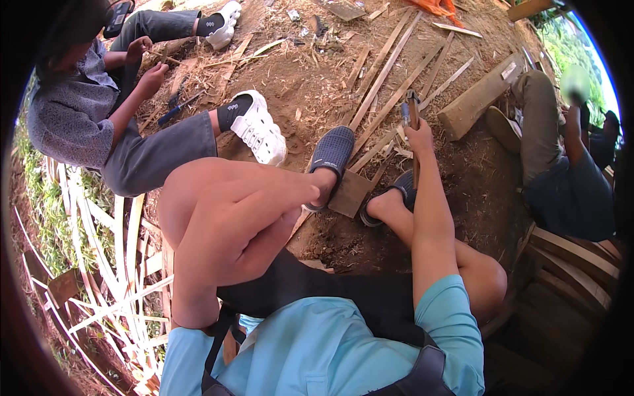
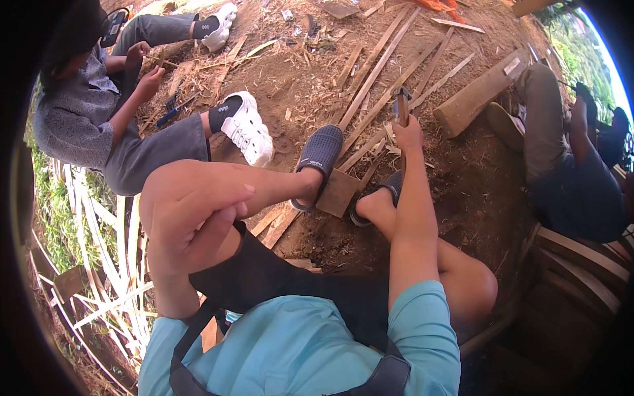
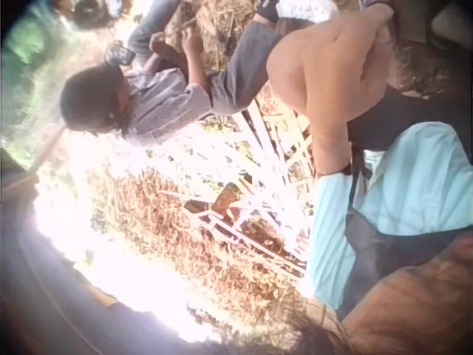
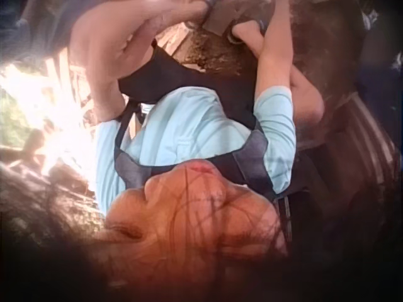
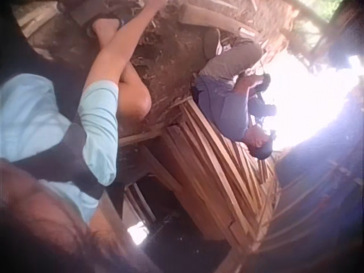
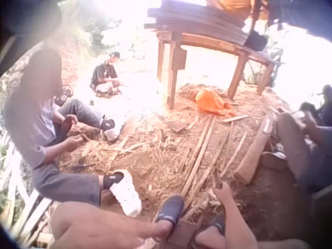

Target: The person sits on the ground and uses a hammer to repeatedly strike the back of a chisel held against a wooden block. The person adjusts the chisel's position several times during the process.

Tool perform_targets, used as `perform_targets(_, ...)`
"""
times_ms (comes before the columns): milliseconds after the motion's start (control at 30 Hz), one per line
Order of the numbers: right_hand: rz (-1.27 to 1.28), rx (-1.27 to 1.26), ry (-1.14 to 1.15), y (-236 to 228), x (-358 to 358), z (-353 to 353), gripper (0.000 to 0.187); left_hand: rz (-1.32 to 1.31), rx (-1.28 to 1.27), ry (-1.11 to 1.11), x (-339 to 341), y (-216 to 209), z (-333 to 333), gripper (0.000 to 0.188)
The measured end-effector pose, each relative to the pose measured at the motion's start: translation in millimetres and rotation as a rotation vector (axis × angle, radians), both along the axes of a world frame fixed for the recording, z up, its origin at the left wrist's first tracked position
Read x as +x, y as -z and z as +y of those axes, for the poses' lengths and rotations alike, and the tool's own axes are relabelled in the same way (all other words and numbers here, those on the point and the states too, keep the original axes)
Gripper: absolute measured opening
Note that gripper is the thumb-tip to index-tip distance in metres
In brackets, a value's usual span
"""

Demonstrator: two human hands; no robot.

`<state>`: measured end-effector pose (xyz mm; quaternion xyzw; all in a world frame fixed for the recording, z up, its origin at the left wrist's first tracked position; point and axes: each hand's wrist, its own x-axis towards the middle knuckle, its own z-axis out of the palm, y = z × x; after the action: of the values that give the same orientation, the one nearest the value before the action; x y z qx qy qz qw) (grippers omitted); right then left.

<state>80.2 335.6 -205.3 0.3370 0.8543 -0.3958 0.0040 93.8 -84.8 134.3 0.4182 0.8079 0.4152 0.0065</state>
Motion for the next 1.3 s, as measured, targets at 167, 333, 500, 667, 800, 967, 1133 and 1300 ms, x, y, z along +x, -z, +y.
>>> perform_targets(167,0.312,-0.494,0.11,-89,9,-39,0.029,-0.083,-0.08,-0.189,14,30,-20,0.019)
perform_targets(333,0.584,-0.566,0.006,-193,29,-105,0.029,-0.042,-0.102,-0.208,18,52,-50,0.02)
perform_targets(500,0.8,-0.44,0.029,-262,59,-133,0.039,-0.14,-0.243,-0.077,22,32,-42,0.017)
perform_targets(667,1.008,-0.492,0.179,-293,93,-164,0.041,-0.18,-0.404,0.078,39,38,-18,0.019)
perform_targets(800,1.124,-0.532,0.231,-263,107,-182,0.041,-0.168,-0.488,0.174,47,70,-3,0.022)
perform_targets(967,1.104,-0.713,0.28,-242,100,-197,0.04,-0.093,-0.896,0.179,62,176,62,0.066)
perform_targets(1133,1.076,-0.79,0.354,-258,109,-188,0.042,0.335,-1.054,0.2,82,308,110,0.075)
perform_targets(1300,1.072,-0.64,0.458,-241,130,-166,0.04,0.234,-1.186,0.324,87,297,146,0.111)
